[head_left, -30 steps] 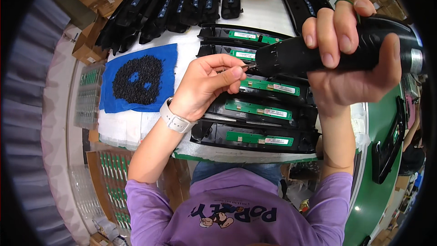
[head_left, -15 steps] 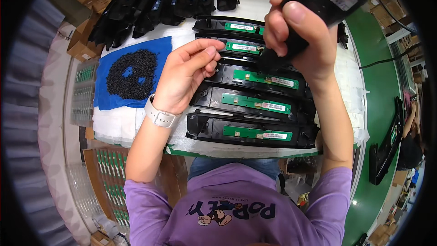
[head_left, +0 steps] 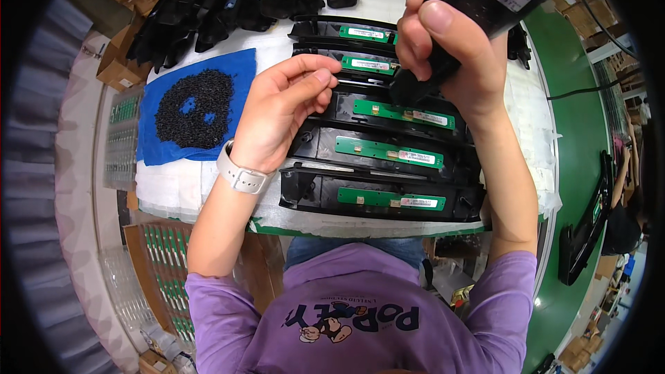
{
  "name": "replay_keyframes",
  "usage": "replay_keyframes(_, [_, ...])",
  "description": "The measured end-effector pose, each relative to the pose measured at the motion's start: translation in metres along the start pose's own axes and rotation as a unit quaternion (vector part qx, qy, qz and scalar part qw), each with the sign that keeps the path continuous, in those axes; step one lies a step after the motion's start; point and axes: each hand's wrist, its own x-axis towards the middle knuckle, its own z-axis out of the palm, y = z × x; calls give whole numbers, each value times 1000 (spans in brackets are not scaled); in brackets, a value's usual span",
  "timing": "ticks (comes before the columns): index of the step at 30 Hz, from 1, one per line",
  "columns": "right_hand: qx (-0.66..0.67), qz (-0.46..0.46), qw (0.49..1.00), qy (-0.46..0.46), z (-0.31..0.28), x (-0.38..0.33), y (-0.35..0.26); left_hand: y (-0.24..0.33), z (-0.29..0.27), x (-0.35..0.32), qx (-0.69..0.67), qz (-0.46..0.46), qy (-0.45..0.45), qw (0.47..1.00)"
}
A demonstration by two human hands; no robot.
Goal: Assembling electronic components by inserting small pins and mounting circuit boards onto plastic housings.
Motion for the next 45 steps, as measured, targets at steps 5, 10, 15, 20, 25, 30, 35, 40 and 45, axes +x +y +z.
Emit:
replay_keyframes(5, [1,-8,1000,-18,11,3,-5,-1,-6,3,-2,13,30,999])
replay_keyframes(10, [-65,-70,995,-15,-1,6,14,0,-4,3,41,7,32,999])
replay_keyframes(15, [-105,-256,959,60,-2,15,34,-7,-7,6,81,23,79,993])
replay_keyframes(20, [161,-173,972,-20,-1,12,20,-15,-24,2,59,47,17,997])
replay_keyframes(25, [356,-203,911,58,2,-4,-18,-10,-25,4,90,27,-95,991])
replay_keyframes(30, [366,-209,903,83,4,-1,-15,-4,-21,-1,103,58,-104,988])
replay_keyframes(35, [386,-143,908,80,9,4,-3,-5,-8,-12,111,66,-15,991])
replay_keyframes(40, [86,-285,954,44,-10,-1,3,-6,7,-11,65,50,-42,996])
replay_keyframes(45, [333,-179,924,-52,-5,0,-5,3,3,-16,-31,-13,-73,997])
